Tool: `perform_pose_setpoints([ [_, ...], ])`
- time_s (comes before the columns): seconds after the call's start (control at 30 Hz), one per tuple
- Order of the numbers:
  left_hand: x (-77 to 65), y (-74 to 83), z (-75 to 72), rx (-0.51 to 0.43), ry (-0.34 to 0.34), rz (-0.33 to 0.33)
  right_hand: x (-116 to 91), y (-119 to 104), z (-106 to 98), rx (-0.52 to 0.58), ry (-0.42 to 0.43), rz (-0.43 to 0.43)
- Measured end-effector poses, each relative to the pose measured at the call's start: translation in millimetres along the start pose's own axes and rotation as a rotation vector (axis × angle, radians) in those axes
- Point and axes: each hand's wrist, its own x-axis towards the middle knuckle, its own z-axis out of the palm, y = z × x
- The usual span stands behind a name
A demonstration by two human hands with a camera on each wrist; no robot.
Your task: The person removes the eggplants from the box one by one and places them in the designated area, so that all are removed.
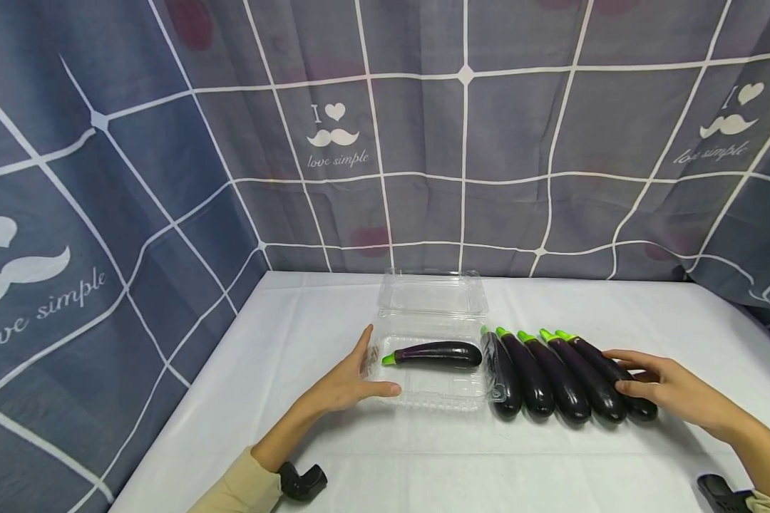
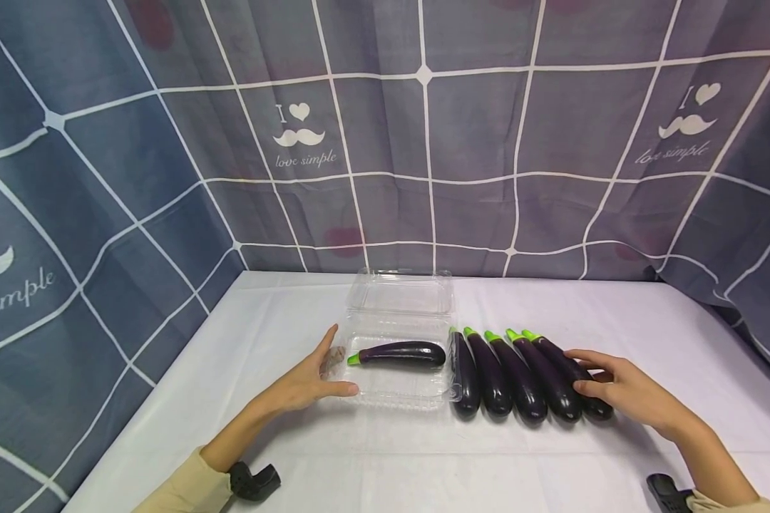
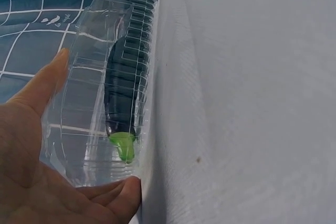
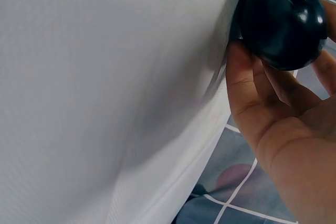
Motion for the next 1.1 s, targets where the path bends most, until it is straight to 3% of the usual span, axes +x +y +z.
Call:
perform_pose_setpoints([
  [0.4, -0.3, 2.7, 0.5, 0.007, -0.002, -0.002, -3, 0, -1, -0.021, 0.009, 0.006],
  [0.63, 0.5, 1.6, 0.4, 0.001, 0.000, -0.007, 0, -5, -5, -0.102, 0.054, 0.032],
  [0.87, -0.6, 1.3, 0.3, 0.008, 0.007, -0.014, 3, -12, -5, -0.097, 0.184, -0.062],
  [1.1, -1.0, 0.7, 0.2, 0.009, 0.005, -0.009, 12, -38, 3, -0.079, 0.251, -0.148],
])
